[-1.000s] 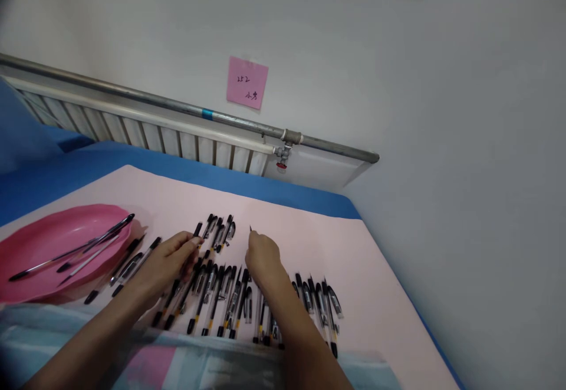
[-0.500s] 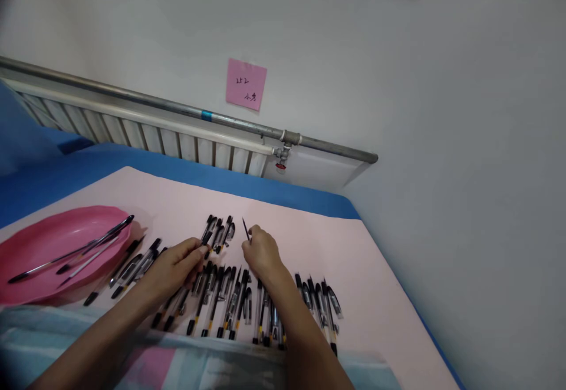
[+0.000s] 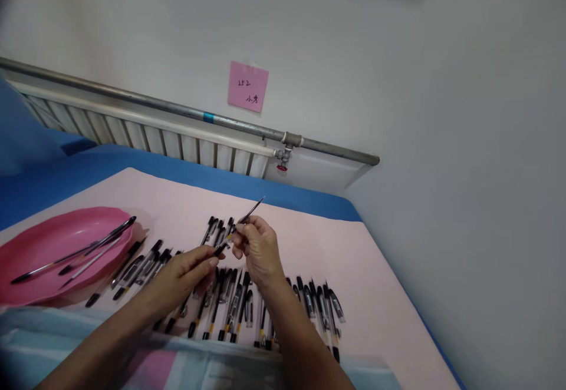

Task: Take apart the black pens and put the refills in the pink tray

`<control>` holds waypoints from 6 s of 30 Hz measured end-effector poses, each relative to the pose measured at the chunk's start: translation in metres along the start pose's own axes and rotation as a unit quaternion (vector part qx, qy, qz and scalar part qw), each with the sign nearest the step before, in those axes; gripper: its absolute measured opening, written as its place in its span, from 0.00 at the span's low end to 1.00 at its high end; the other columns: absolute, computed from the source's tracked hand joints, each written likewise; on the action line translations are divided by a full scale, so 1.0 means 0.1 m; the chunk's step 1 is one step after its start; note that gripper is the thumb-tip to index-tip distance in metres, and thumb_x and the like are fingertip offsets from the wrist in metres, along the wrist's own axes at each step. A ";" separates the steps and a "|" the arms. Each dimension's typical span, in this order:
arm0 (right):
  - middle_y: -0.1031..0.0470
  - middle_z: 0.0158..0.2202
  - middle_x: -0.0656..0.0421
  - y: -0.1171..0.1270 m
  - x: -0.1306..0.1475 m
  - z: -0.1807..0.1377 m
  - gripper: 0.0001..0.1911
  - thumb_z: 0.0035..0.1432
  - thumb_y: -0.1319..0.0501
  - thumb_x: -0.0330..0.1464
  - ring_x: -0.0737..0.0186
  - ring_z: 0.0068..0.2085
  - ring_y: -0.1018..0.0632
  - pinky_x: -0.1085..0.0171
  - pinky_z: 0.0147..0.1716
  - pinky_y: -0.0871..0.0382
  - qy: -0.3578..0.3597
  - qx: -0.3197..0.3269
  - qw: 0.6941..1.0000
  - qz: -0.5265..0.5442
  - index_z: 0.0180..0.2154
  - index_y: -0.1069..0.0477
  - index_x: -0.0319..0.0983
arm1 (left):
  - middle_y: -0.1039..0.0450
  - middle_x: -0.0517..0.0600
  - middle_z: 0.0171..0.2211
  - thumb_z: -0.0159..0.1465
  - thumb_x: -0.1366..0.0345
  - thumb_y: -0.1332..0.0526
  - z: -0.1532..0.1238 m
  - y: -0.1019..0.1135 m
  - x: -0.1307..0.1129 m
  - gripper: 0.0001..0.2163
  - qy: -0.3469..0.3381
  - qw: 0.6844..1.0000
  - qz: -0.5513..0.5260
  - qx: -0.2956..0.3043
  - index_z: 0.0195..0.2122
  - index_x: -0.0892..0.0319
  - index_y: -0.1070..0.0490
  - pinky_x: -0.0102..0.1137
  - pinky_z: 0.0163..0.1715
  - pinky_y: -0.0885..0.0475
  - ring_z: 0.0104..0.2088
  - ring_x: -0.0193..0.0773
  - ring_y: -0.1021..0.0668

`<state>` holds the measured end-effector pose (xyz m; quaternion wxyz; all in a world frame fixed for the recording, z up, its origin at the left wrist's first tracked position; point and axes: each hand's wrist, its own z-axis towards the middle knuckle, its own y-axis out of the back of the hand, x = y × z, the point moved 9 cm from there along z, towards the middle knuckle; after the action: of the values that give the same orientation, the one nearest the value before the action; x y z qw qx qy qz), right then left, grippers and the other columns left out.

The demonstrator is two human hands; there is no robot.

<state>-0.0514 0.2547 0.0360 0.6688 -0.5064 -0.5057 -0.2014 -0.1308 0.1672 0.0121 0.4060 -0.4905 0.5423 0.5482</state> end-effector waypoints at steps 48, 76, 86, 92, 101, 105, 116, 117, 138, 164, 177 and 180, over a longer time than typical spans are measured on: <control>0.28 0.24 0.63 -0.27 0.12 -0.18 0.03 0.44 0.36 0.29 0.70 0.24 0.31 0.70 0.23 0.39 0.089 0.074 0.979 -0.165 0.27 0.28 0.39 | 0.43 0.40 0.20 0.57 0.60 0.40 -0.03 0.04 0.09 0.09 0.088 0.915 -0.394 -0.005 0.33 0.60 0.36 0.19 0.12 0.59 0.14 0.19 0.49; 0.31 0.25 0.61 -0.05 0.23 -0.06 0.07 0.48 0.39 0.34 0.70 0.23 0.34 0.68 0.23 0.41 0.079 0.015 0.984 -0.159 0.30 0.28 0.37 | 0.40 0.41 0.19 0.57 0.54 0.44 -0.06 -0.07 0.11 0.13 0.101 0.953 -0.284 0.018 0.34 0.60 0.33 0.22 0.13 0.60 0.13 0.20 0.49; 0.32 0.21 0.62 -0.15 -0.08 -0.08 0.07 0.44 0.36 0.32 0.71 0.21 0.33 0.70 0.20 0.41 -0.017 0.042 0.997 -0.070 0.28 0.27 0.36 | 0.41 0.40 0.19 0.57 0.54 0.45 -0.04 -0.06 0.06 0.14 0.077 0.960 -0.270 0.017 0.36 0.60 0.33 0.22 0.13 0.59 0.13 0.21 0.48; 0.32 0.20 0.63 -0.14 -0.16 -0.08 0.08 0.44 0.36 0.33 0.71 0.21 0.32 0.68 0.22 0.38 -0.025 0.050 0.995 -0.079 0.29 0.28 0.36 | 0.41 0.41 0.19 0.57 0.56 0.44 -0.05 -0.04 0.05 0.11 0.085 0.955 -0.285 0.011 0.33 0.59 0.34 0.21 0.13 0.59 0.13 0.21 0.48; 0.32 0.20 0.63 -0.21 -0.18 -0.10 0.06 0.44 0.35 0.32 0.71 0.21 0.32 0.69 0.24 0.38 -0.048 0.073 0.996 -0.003 0.25 0.29 0.36 | 0.43 0.40 0.19 0.58 0.57 0.44 -0.07 -0.10 0.05 0.10 0.089 0.934 -0.346 0.024 0.32 0.59 0.35 0.20 0.12 0.61 0.13 0.20 0.51; 0.33 0.20 0.63 -0.26 -0.18 -0.12 0.05 0.46 0.36 0.32 0.72 0.21 0.33 0.69 0.23 0.40 -0.037 0.088 0.995 0.009 0.26 0.29 0.36 | 0.45 0.39 0.19 0.58 0.57 0.44 -0.08 -0.14 0.07 0.10 0.096 0.918 -0.382 0.041 0.33 0.59 0.35 0.20 0.12 0.61 0.13 0.20 0.51; 0.34 0.19 0.64 -0.15 -0.16 -0.09 0.08 0.45 0.36 0.35 0.71 0.21 0.35 0.68 0.24 0.40 -0.007 0.052 0.994 -0.098 0.27 0.30 0.36 | 0.44 0.39 0.18 0.58 0.55 0.44 -0.04 -0.07 0.09 0.11 0.080 0.949 -0.306 0.007 0.32 0.59 0.35 0.21 0.12 0.59 0.13 0.20 0.50; 0.33 0.19 0.64 -0.18 -0.17 -0.09 0.09 0.46 0.37 0.35 0.71 0.21 0.34 0.67 0.24 0.39 -0.020 0.069 0.993 -0.095 0.29 0.29 0.36 | 0.44 0.39 0.19 0.58 0.55 0.44 -0.04 -0.10 0.09 0.12 0.092 0.942 -0.322 0.021 0.33 0.59 0.35 0.21 0.12 0.60 0.13 0.20 0.50; 0.28 0.27 0.60 -0.23 -0.15 -0.08 0.11 0.46 0.38 0.36 0.70 0.22 0.33 0.66 0.25 0.39 -0.034 0.124 0.986 -0.107 0.33 0.27 0.37 | 0.45 0.39 0.18 0.57 0.54 0.44 -0.07 -0.12 0.09 0.12 0.104 0.941 -0.319 0.038 0.33 0.58 0.34 0.21 0.12 0.60 0.13 0.21 0.51; 0.30 0.24 0.62 -0.18 -0.09 -0.07 0.07 0.48 0.38 0.34 0.70 0.24 0.34 0.66 0.29 0.40 -0.008 0.112 0.980 -0.161 0.30 0.26 0.37 | 0.46 0.38 0.17 0.57 0.54 0.45 -0.05 -0.06 0.10 0.14 0.100 0.955 -0.278 0.022 0.37 0.59 0.35 0.21 0.12 0.59 0.13 0.22 0.51; 0.30 0.24 0.62 -0.15 -0.07 -0.06 0.10 0.51 0.42 0.37 0.68 0.27 0.32 0.68 0.29 0.39 0.036 0.103 0.951 -0.288 0.30 0.27 0.38 | 0.38 0.43 0.21 0.61 0.60 0.51 -0.03 0.18 -0.14 0.11 -0.069 0.985 0.102 -0.119 0.29 0.59 0.34 0.25 0.23 0.43 0.23 0.31 0.36; 0.28 0.29 0.58 0.10 -0.01 0.07 0.15 0.53 0.46 0.41 0.66 0.28 0.31 0.67 0.26 0.38 0.017 0.063 0.944 -0.324 0.35 0.28 0.37 | 0.41 0.42 0.20 0.61 0.57 0.52 -0.03 0.14 -0.05 0.13 -0.029 0.994 0.052 -0.096 0.29 0.58 0.34 0.25 0.22 0.44 0.22 0.31 0.37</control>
<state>-0.0475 0.2651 0.0299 0.6063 -0.2693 -0.6427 -0.3833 -0.1437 0.1640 0.0203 0.3438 -0.4824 0.5001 0.6317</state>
